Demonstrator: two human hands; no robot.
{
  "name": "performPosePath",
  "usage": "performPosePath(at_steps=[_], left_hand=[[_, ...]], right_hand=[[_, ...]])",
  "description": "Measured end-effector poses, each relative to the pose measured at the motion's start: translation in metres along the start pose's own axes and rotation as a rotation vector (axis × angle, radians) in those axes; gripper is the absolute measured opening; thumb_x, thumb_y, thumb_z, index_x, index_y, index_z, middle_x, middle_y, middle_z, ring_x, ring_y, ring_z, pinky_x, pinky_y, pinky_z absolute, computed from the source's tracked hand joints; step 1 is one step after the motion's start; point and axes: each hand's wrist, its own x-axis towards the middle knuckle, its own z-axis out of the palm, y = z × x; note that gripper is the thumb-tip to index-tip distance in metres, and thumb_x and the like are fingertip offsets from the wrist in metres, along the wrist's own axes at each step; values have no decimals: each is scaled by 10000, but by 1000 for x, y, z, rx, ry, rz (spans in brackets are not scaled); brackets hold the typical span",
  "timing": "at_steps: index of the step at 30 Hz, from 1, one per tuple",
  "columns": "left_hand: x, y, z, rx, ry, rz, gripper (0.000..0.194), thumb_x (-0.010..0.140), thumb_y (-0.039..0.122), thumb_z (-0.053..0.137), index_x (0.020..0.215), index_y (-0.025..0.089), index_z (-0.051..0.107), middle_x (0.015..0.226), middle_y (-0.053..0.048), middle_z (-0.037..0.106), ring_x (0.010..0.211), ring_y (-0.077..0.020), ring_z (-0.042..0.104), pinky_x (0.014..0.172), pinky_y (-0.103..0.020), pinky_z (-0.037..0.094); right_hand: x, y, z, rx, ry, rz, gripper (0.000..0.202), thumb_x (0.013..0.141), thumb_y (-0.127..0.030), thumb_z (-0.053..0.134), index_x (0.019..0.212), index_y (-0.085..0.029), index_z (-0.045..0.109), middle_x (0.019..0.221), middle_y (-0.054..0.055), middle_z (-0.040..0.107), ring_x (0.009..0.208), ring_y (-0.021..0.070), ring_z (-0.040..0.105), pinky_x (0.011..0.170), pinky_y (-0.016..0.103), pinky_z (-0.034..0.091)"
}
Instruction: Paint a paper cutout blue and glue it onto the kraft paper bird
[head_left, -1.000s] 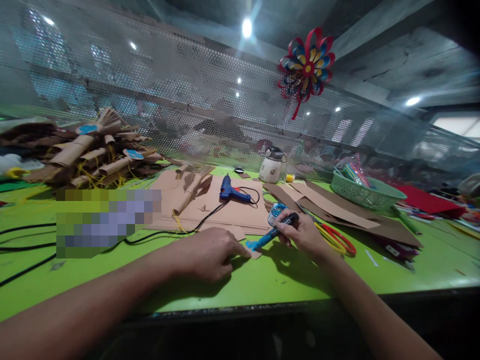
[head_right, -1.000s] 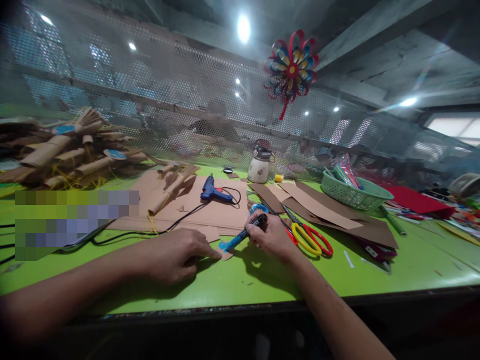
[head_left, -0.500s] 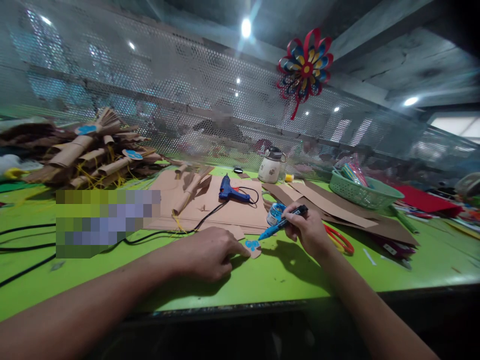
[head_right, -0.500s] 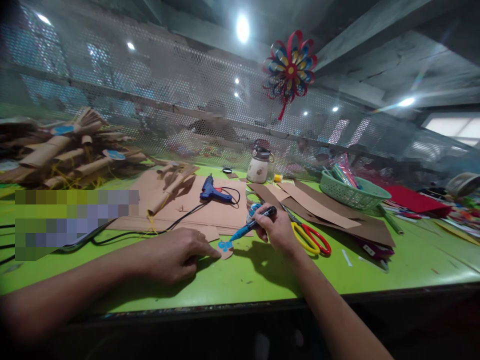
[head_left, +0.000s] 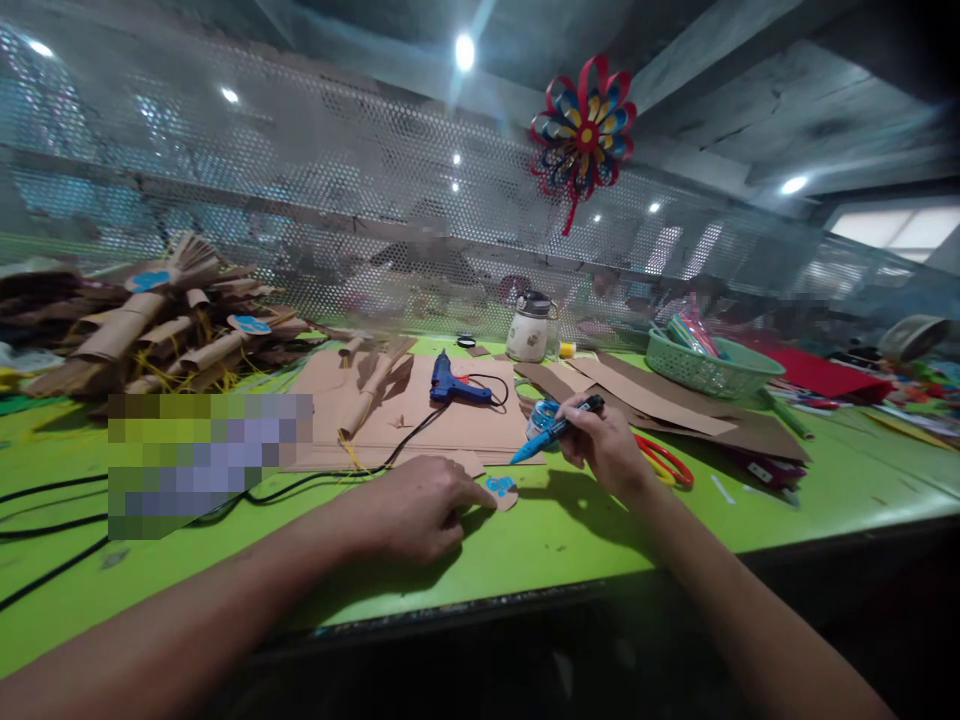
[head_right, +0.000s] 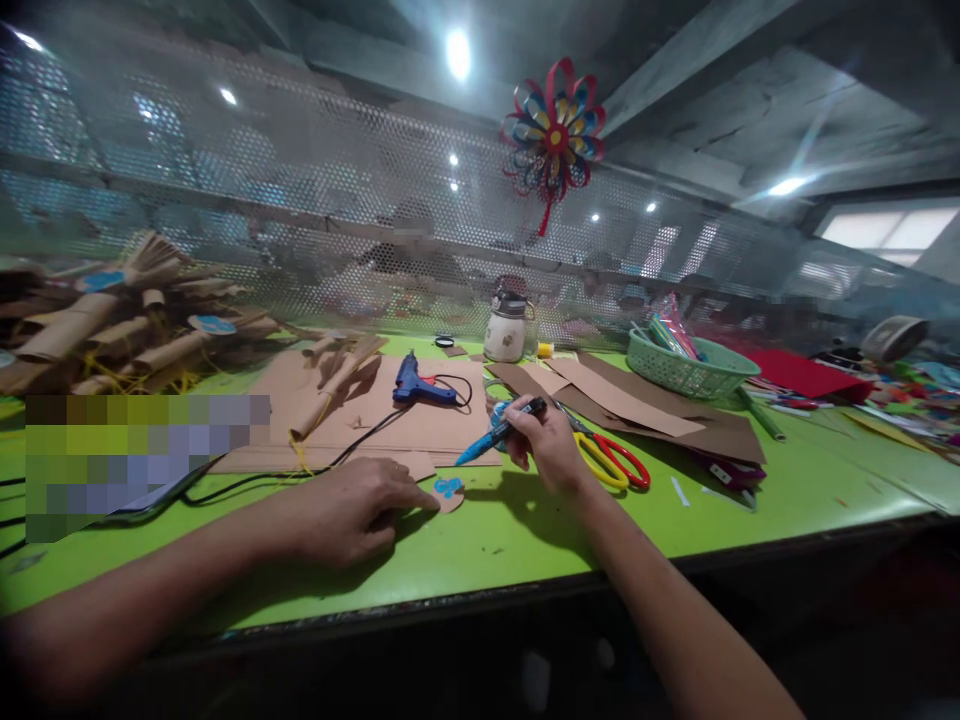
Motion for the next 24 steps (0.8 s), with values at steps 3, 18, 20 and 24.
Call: performPosePath(at_steps=[3,18,20,24], left_hand=[[0,-2,-1,-11,56,27,453,728,88,499,1116,237,679,878,-60,645,836,-209,580,730,-300,429],[16,-8,3,-177,61,-113,789,823,380,602,1495,220,221,1303,-130,518,1225,-282,463,1020,-431,372],[19,-10,4,-164,37,-108,807,828,411,594,1503,214,200,1297,-118,540,1226,-286,452,1025,-434,362],[23,-16,5,-183,13,-71,830,820,410,599,1506,217,175,1313,-81,562,1259,-283,407,1047,-422,330]], right_hand=[[0,-6,1,30,34,29,209,799,-395,572,810,-198,502,458,-38,530,355,95,426,351,222,310],[-44,-8,-12,267,224,38,209,734,-371,629,764,-212,498,447,-55,526,352,97,390,344,203,308],[-46,-6,-14,293,228,37,205,731,-371,627,762,-215,498,449,-56,527,356,98,388,345,201,309],[-47,-5,-12,274,205,65,206,731,-366,636,774,-210,509,456,-55,535,351,95,395,344,203,317]])
